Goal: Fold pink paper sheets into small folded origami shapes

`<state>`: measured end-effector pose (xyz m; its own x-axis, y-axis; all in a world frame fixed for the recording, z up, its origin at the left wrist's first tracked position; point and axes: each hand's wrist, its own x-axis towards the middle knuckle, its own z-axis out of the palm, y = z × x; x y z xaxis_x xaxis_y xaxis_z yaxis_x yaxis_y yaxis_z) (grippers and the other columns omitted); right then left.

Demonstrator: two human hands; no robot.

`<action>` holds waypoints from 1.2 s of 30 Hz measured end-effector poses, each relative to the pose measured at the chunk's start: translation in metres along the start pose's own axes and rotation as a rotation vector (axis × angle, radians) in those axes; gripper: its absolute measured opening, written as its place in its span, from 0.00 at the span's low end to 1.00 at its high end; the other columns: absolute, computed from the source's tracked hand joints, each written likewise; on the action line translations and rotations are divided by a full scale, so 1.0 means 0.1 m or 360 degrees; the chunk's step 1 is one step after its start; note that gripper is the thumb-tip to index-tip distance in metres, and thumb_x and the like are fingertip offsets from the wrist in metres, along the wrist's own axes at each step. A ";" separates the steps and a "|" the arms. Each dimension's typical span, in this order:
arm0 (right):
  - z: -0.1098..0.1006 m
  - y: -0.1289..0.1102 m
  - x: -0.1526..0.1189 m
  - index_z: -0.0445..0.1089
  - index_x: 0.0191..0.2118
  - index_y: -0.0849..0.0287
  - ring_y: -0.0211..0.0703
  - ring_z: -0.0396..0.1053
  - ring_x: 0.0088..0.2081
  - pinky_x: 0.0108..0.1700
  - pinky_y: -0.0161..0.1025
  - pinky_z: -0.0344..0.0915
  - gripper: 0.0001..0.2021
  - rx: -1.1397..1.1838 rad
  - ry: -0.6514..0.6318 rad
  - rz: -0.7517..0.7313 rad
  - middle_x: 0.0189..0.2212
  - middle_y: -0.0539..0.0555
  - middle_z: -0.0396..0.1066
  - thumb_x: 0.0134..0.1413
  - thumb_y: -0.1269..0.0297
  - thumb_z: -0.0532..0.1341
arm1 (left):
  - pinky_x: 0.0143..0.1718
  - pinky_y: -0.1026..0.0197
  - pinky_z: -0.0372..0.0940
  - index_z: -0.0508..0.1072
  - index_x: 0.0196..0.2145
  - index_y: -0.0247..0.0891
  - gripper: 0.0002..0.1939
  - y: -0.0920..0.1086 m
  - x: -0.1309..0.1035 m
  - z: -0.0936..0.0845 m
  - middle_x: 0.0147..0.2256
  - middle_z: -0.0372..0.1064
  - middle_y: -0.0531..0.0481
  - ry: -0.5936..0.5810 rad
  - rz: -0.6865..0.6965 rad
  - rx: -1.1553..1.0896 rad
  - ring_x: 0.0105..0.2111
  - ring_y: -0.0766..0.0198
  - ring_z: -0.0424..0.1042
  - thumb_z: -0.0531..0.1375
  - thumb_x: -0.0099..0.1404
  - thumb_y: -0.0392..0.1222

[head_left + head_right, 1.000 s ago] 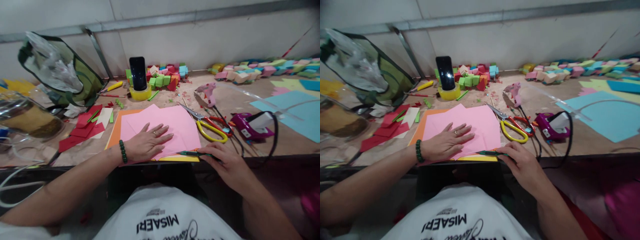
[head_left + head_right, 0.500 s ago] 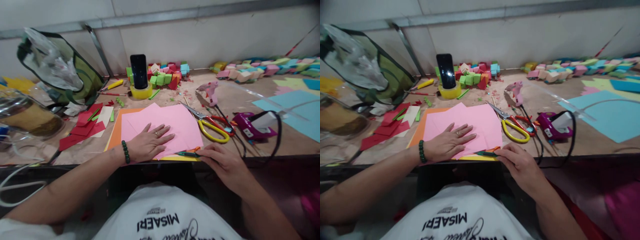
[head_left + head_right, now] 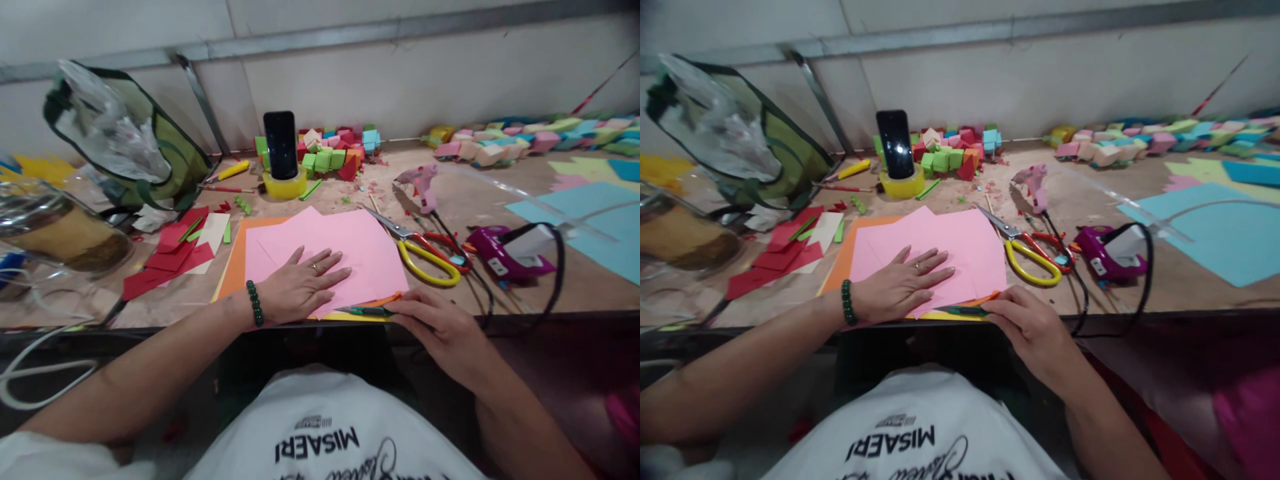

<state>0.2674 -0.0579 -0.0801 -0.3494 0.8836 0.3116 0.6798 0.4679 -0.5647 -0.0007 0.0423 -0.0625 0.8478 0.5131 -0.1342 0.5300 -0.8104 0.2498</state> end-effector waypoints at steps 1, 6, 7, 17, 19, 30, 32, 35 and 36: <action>0.01 0.00 0.00 0.72 0.43 0.55 0.42 0.69 0.39 0.41 0.40 0.67 0.09 0.0002 0.0002 -0.0004 0.37 0.53 0.68 0.61 0.67 0.56 | 0.61 0.35 0.30 0.42 0.66 0.51 0.27 0.00 0.00 0.00 0.68 0.32 0.47 0.0000 0.0000 -0.0001 0.67 0.51 0.36 0.38 0.71 0.53; 0.01 0.00 0.01 0.71 0.43 0.55 0.42 0.68 0.39 0.40 0.40 0.67 0.08 -0.0007 0.0009 -0.0023 0.36 0.53 0.68 0.61 0.67 0.56 | 0.61 0.35 0.30 0.41 0.66 0.50 0.27 0.01 -0.04 -0.08 0.68 0.32 0.48 0.0002 -0.0006 -0.0031 0.67 0.51 0.36 0.38 0.72 0.52; 0.01 0.00 0.01 0.71 0.43 0.55 0.42 0.68 0.39 0.40 0.40 0.67 0.08 -0.0010 0.0014 -0.0021 0.36 0.53 0.68 0.61 0.67 0.56 | 0.61 0.35 0.30 0.41 0.66 0.50 0.27 0.00 -0.05 -0.10 0.68 0.31 0.48 0.0011 -0.0011 -0.0036 0.67 0.52 0.35 0.39 0.72 0.51; 0.07 -0.08 0.03 0.71 0.43 0.54 0.43 0.68 0.37 0.38 0.40 0.67 0.09 -0.0044 0.0038 -0.0016 0.35 0.54 0.68 0.61 0.67 0.55 | 0.61 0.35 0.29 0.40 0.66 0.51 0.27 -0.12 -0.03 -0.09 0.68 0.30 0.49 -0.0057 0.0016 -0.0036 0.67 0.54 0.33 0.37 0.72 0.51; 0.07 -0.09 0.04 0.71 0.42 0.54 0.42 0.68 0.36 0.37 0.40 0.67 0.08 -0.0047 0.0023 -0.0010 0.35 0.54 0.68 0.61 0.67 0.55 | 0.61 0.35 0.28 0.40 0.66 0.51 0.27 -0.12 -0.03 -0.08 0.68 0.30 0.49 -0.0048 0.0014 -0.0039 0.67 0.54 0.33 0.37 0.72 0.51; 0.09 -0.13 0.07 0.72 0.42 0.55 0.42 0.68 0.36 0.37 0.39 0.66 0.08 -0.0063 0.0024 -0.0038 0.34 0.54 0.68 0.60 0.67 0.56 | 0.61 0.34 0.30 0.41 0.66 0.51 0.27 -0.13 -0.03 -0.07 0.68 0.31 0.49 -0.0029 0.0026 -0.0040 0.67 0.53 0.34 0.38 0.72 0.51; 0.09 -0.15 0.07 0.72 0.41 0.55 0.42 0.68 0.34 0.35 0.38 0.66 0.08 -0.0082 0.0038 -0.0046 0.33 0.54 0.68 0.61 0.67 0.56 | 0.61 0.34 0.29 0.42 0.66 0.51 0.27 -0.13 -0.03 -0.06 0.68 0.31 0.49 -0.0018 0.0033 -0.0041 0.67 0.53 0.34 0.38 0.72 0.51; 0.11 -0.19 0.09 0.72 0.41 0.55 0.41 0.68 0.33 0.34 0.38 0.65 0.08 -0.0103 0.0019 -0.0068 0.33 0.54 0.68 0.61 0.67 0.56 | 0.61 0.35 0.29 0.41 0.66 0.51 0.27 -0.13 -0.03 -0.05 0.68 0.31 0.50 -0.0019 0.0037 -0.0036 0.67 0.53 0.33 0.37 0.72 0.51; 0.12 -0.21 0.10 0.71 0.41 0.55 0.41 0.68 0.33 0.34 0.38 0.65 0.08 -0.0103 0.0011 -0.0076 0.33 0.54 0.68 0.61 0.67 0.55 | 0.61 0.35 0.29 0.41 0.66 0.51 0.27 -0.14 -0.03 -0.05 0.68 0.31 0.50 -0.0020 0.0036 -0.0033 0.67 0.53 0.33 0.37 0.72 0.52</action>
<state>0.2423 -0.0585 -0.0745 -0.3779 0.8603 0.3423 0.7031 0.5072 -0.4985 -0.0104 0.0533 -0.0604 0.8597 0.4911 -0.1406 0.5104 -0.8155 0.2729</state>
